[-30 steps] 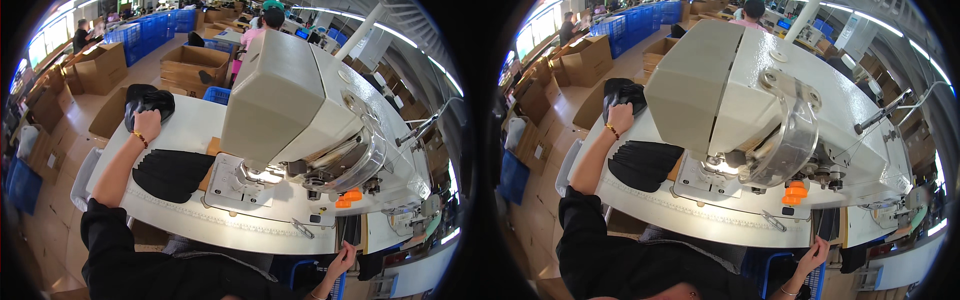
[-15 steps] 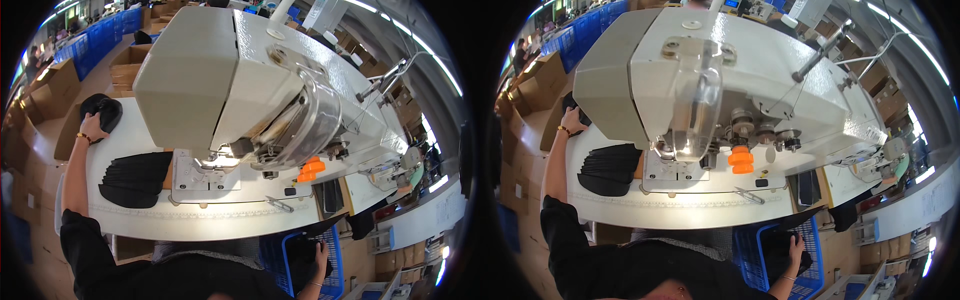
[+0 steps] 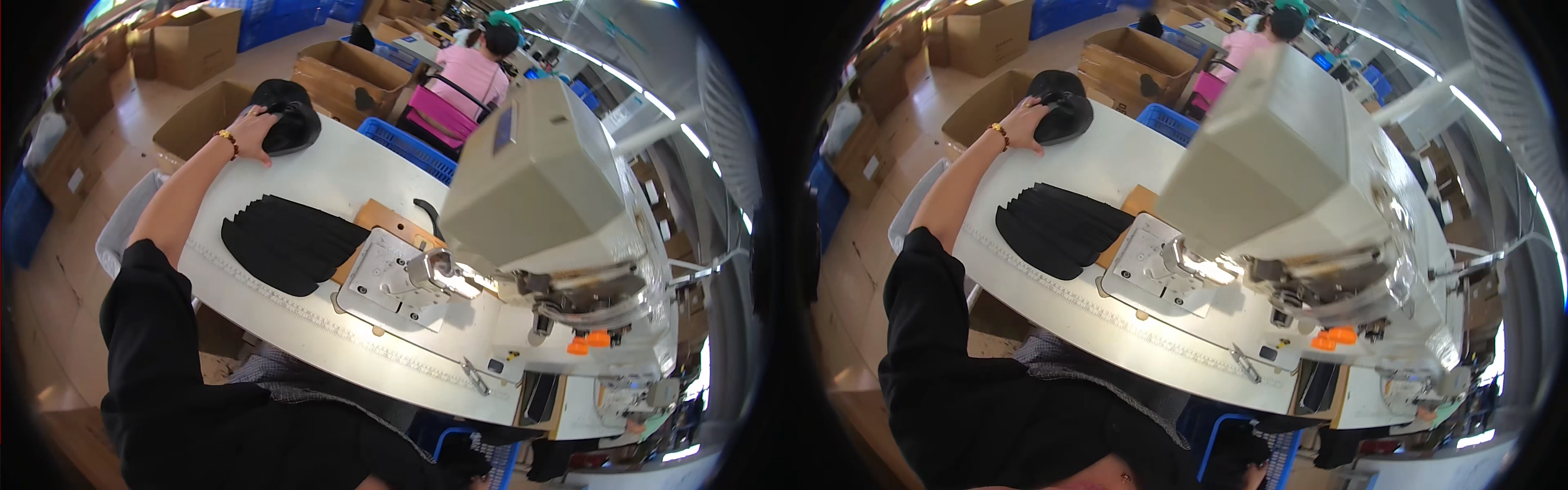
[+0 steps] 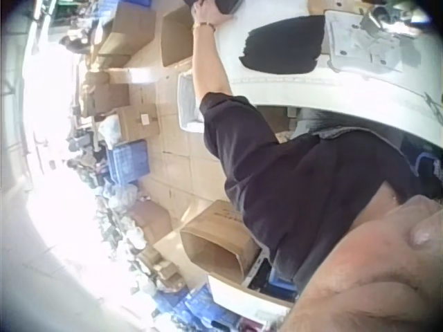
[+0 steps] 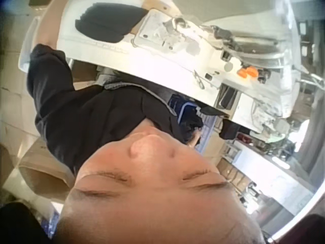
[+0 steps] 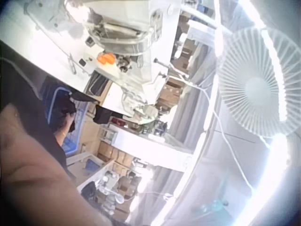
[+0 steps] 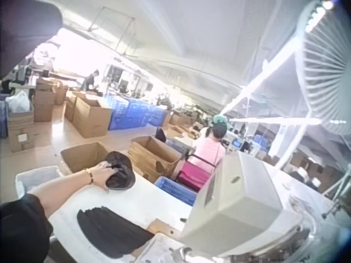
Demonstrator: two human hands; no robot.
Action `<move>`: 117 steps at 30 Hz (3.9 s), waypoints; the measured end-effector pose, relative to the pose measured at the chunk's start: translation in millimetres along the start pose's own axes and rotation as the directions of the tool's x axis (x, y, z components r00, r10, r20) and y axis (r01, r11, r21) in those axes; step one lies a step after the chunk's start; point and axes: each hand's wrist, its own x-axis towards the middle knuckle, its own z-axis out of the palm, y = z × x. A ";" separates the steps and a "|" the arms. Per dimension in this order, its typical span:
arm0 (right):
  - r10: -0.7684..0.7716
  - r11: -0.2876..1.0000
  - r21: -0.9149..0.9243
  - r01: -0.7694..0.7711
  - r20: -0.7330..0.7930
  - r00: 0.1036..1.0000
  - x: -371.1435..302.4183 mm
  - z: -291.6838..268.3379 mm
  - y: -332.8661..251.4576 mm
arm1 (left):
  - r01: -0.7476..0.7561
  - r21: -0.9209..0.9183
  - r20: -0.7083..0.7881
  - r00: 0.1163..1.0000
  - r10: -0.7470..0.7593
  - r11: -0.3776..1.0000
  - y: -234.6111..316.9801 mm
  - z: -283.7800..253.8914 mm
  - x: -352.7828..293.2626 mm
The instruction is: The person sews fabric shoe components using a sewing machine, trims thread on a sewn piece with thread snips, and feeds another fabric piece into the sewing machine to sew it.
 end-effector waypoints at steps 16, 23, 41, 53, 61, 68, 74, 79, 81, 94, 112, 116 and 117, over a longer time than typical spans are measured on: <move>-0.060 0.998 0.008 0.064 -0.252 0.966 50.5 60.6 -94.8 | -0.108 0.118 -0.001 0.994 0.109 0.987 59.2 -22.1 18.0; 0.005 1.000 -0.002 -0.006 -0.291 0.957 15.4 73.2 -111.1 | -0.273 0.230 -0.234 0.916 0.326 0.934 135.9 -39.1 133.4; 0.203 0.970 0.172 -0.173 -0.178 0.963 -43.1 17.9 -16.4 | -0.474 -0.023 0.068 0.877 0.475 0.880 178.4 -25.5 -37.3; -0.619 0.688 0.100 0.718 -0.436 0.654 1.3 -95.3 -398.3 | -0.238 0.260 -0.181 0.940 0.290 0.936 182.4 13.2 -217.7; -0.612 0.775 0.002 0.632 -0.246 0.752 36.2 -54.9 -403.5 | -0.176 -0.049 -0.103 0.980 0.171 0.983 152.4 -6.0 -207.1; -0.622 0.731 0.092 0.676 -0.318 0.715 37.2 -56.6 -409.7 | 0.052 -0.817 -0.149 0.943 -0.297 0.575 137.3 -41.7 -208.4; -0.730 0.369 0.859 0.356 0.031 0.682 -42.9 -87.6 -502.7 | 0.081 -0.993 0.043 0.924 -0.379 0.085 188.2 -17.9 -249.8; -0.909 0.367 0.911 -0.188 0.394 0.137 -104.6 -72.5 -560.3 | 0.094 -0.971 0.183 0.885 -0.428 -0.222 194.2 -14.0 -291.4; -0.909 0.414 0.856 -0.310 0.406 -0.094 -122.3 -59.6 -578.9 | 0.083 -0.971 0.181 0.869 -0.461 -0.223 195.6 -9.1 -303.7; -0.812 0.569 0.546 -0.614 0.490 -0.317 -182.5 -23.0 -613.9 | 0.100 -0.968 -0.083 0.738 -0.670 0.231 194.6 -2.0 -347.5; -0.869 0.466 0.489 -0.737 0.410 -0.278 -199.1 -21.7 -604.9 | 0.146 -0.988 0.146 0.749 -0.646 -0.054 211.7 -6.2 -360.1; -0.871 0.411 0.414 -0.812 0.442 -0.216 -199.3 -27.6 -605.3 | 0.005 -0.998 0.045 0.648 -0.760 -0.055 213.0 3.8 -366.8; -0.878 0.428 0.457 -0.780 0.413 -0.241 -198.3 -27.7 -603.8 | 0.007 -0.998 0.046 0.649 -0.760 -0.055 212.9 3.4 -366.0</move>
